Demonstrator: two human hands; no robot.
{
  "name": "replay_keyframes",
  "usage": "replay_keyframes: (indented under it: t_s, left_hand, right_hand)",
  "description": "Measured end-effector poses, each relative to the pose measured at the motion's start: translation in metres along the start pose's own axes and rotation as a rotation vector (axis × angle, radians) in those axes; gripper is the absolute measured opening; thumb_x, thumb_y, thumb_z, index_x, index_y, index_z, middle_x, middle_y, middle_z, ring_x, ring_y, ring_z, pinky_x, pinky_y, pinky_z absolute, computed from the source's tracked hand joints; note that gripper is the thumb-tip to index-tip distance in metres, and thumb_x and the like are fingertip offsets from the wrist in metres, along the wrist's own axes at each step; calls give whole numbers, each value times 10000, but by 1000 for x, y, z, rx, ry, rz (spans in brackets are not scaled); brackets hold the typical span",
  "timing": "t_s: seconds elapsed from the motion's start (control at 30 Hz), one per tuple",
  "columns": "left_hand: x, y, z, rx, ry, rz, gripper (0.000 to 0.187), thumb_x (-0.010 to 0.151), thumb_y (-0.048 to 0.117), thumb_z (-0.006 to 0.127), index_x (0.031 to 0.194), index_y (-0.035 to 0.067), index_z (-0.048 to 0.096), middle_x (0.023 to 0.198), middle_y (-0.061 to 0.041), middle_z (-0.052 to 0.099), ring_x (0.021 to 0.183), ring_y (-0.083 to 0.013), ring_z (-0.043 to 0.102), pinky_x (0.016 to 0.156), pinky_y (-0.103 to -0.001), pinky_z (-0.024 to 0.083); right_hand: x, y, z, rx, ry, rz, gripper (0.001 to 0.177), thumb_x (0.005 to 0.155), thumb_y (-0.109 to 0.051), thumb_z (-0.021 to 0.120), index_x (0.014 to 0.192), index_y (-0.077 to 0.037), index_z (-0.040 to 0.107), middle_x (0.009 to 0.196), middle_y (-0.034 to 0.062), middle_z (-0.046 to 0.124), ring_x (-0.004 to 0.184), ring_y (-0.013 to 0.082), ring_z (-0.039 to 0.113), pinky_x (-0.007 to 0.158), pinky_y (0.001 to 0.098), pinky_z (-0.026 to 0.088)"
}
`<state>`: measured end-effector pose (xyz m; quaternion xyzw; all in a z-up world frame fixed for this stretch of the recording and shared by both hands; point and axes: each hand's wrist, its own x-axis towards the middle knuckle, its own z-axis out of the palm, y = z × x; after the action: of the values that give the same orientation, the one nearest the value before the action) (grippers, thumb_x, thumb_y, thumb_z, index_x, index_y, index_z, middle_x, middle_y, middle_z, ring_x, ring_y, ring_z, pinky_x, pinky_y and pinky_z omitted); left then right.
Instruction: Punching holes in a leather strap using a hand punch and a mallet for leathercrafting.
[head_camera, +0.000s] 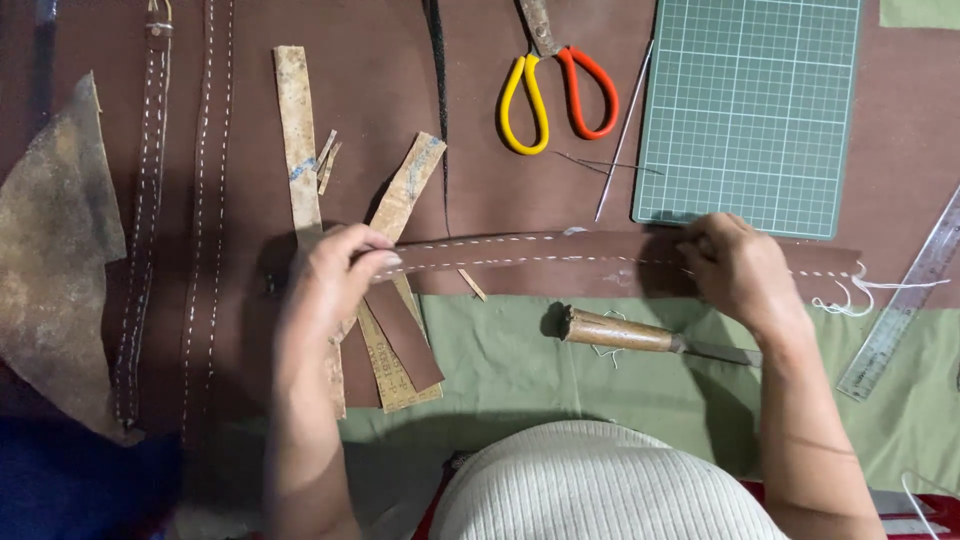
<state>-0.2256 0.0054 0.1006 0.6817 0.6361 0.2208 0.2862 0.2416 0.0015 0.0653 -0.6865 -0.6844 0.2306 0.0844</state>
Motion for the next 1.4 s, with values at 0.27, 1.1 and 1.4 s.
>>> replay_keyframes:
  t_s: [0.27,1.1,1.4]
  left_hand:
    - [5,-17,-13,227,-22,-139,254,803,195,859,1031,230,752,921,-43,743,954,-312,719,840,-447,528]
    - [79,68,130,-281,-122,39,166,910,292,705,994,154,668,857,-114,743,877,-340,750,732,-464,582]
    - [79,75,130,-94,-224,149,94,860,182,746,854,160,656,819,-112,667,842,-369,728,706,-465,584]
  right_hand:
    - [17,-6,41,-134,110,-52,236,920,-244,741,1135,-236,643,1010,31,608,883,356,720,784,488,620]
    - [-15,-48,37,58,28,24,464,885,-257,776,1325,-300,633,1114,68,566,909,441,694,757,585,593]
    - [-11,-45,34,90,-15,39,492,880,-244,778,1343,-305,625,1106,87,558,939,437,693,769,585,594]
